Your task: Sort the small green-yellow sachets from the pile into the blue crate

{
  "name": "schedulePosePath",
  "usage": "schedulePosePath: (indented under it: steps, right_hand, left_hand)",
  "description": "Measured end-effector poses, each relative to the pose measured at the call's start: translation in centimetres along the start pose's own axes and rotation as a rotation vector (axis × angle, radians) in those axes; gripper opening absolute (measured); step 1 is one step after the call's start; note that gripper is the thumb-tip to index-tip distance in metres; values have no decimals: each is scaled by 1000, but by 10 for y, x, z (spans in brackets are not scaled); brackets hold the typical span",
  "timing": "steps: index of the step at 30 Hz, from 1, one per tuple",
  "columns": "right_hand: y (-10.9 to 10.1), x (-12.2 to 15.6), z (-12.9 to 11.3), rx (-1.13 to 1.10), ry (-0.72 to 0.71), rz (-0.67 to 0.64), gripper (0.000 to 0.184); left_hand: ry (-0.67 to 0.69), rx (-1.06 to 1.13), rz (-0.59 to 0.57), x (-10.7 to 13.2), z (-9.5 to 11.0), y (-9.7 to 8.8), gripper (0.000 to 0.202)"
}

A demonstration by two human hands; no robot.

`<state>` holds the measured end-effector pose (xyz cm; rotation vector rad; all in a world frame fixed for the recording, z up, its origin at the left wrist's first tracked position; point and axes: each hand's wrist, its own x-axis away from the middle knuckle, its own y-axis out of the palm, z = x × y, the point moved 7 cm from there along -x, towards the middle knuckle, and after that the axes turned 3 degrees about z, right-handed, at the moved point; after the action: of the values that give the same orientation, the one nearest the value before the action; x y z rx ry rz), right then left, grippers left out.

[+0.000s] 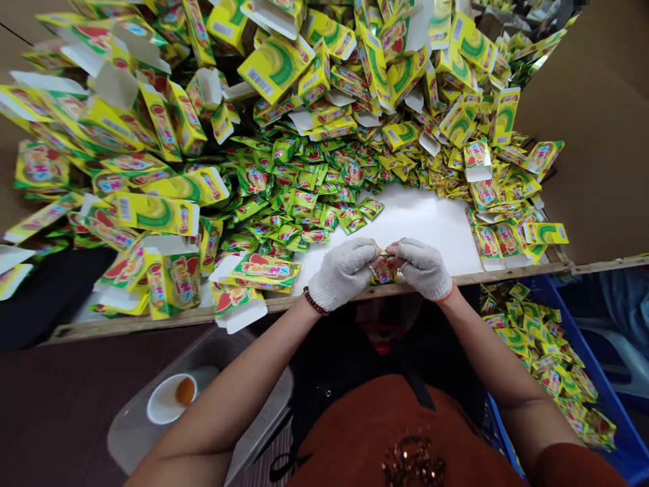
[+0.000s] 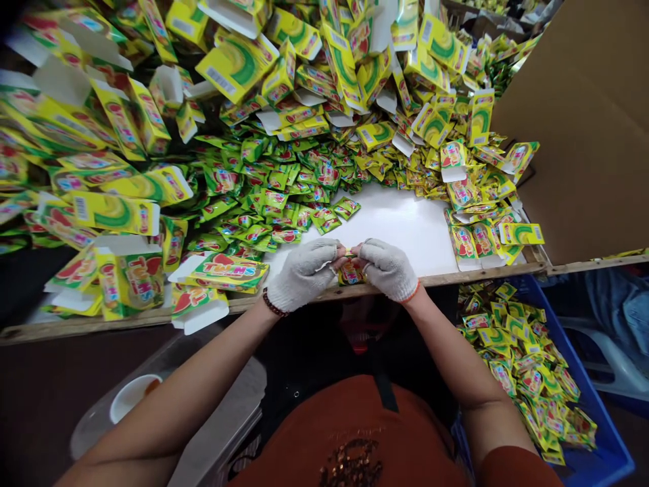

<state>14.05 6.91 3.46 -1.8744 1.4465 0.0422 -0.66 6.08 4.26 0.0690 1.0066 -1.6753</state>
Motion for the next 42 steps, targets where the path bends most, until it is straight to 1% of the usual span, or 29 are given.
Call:
schedulePosePath:
  steps: [2, 3, 5, 7, 8, 9, 10, 11, 12, 13, 14, 15, 17, 19, 21, 23, 24, 26, 28, 30, 32, 34, 36, 37, 38, 40, 42]
  right_hand:
    - [-13, 2, 6, -3, 98, 92, 14]
    - [-24, 3, 9, -21, 149, 149, 19]
    - [-49, 7, 14, -62, 224, 238, 39]
    - [-73, 6, 18, -157, 273, 322, 62]
    - [-81, 3, 21, -231, 301, 353, 67]
    - [-83, -2, 25, -321, 338, 369, 67]
    - [-79, -10, 30, -416, 385, 359, 64]
    - [-69, -19, 36, -489, 437, 320, 58]
    - [-54, -31, 43, -519, 485, 244, 51]
    - [-38, -43, 51, -498, 536, 180, 46]
    - [-23, -55, 59, -415, 572, 139, 41]
    - [-10, -67, 68, -280, 587, 98, 36]
    - [9, -90, 80, 67, 550, 58, 27]
    - [22, -107, 88, 352, 506, 19, 23]
    - [30, -115, 93, 483, 483, -26, 25]
    - [32, -116, 96, 476, 478, -63, 24]
    - [29, -115, 98, 436, 488, -56, 23]
    - [18, -108, 102, 297, 549, 22, 25]
    - [6, -97, 106, 74, 662, 138, 28]
    - [2, -83, 104, -217, 752, 202, 30]
    - [2, -72, 95, -480, 767, 227, 32]
    - [-2, -63, 84, -622, 712, 286, 37]
    - [-10, -55, 76, -654, 636, 382, 43]
    - [-13, -52, 73, -648, 602, 413, 46]
    - [-14, -50, 70, -634, 578, 416, 47]
    - [-9, -48, 67, -570, 580, 335, 46]
    - [-1, -48, 66, -460, 605, 217, 40]
  left_hand:
    - [-109, -19, 19, -7, -13, -5, 21]
    - [-174, -66, 41, -12, -21, -9, 21]
    - [-317, -224, 65, -23, -41, -15, 22]
    - [-470, -395, 31, -35, -62, -17, 22]
    - [-540, -465, 1, -41, -71, -16, 23]
    - [-597, -523, -27, -47, -79, -14, 24]
    - [-639, -570, -48, -52, -86, -13, 25]
    - [-669, -601, -62, -57, -91, -11, 25]
    - [-688, -618, -70, -60, -94, -9, 26]
    - [-698, -620, -74, -63, -97, -8, 26]
    - [-703, -612, -76, -63, -99, -6, 26]
    - [-710, -596, -78, -62, -100, -5, 26]
    - [-723, -556, -73, -57, -101, -5, 25]
    - [-736, -513, -41, -51, -101, -7, 26]
    - [-733, -459, -5, -47, -100, -8, 25]
    - [-727, -380, 23, -45, -101, -8, 21]
    - [-733, -333, 48, -45, -102, -8, 18]
    - [-752, -228, 147, -44, -106, -12, 16]
    - [-761, -107, 268, -44, -109, -16, 24]
    - [-752, 22, 339, -45, -111, -16, 27]
    - [-757, 163, 363, -45, -111, -12, 21]
    - [-778, 308, 385, -45, -111, -7, 17]
    - [-787, 390, 424, -43, -109, -4, 16]
    - [-783, 397, 444, -43, -108, -4, 16]
    - [-775, 392, 456, -42, -106, -4, 16]
    - [-765, 437, 438, -42, -101, 0, 17]
    - [-767, 601, 375, -42, -96, 10, 23]
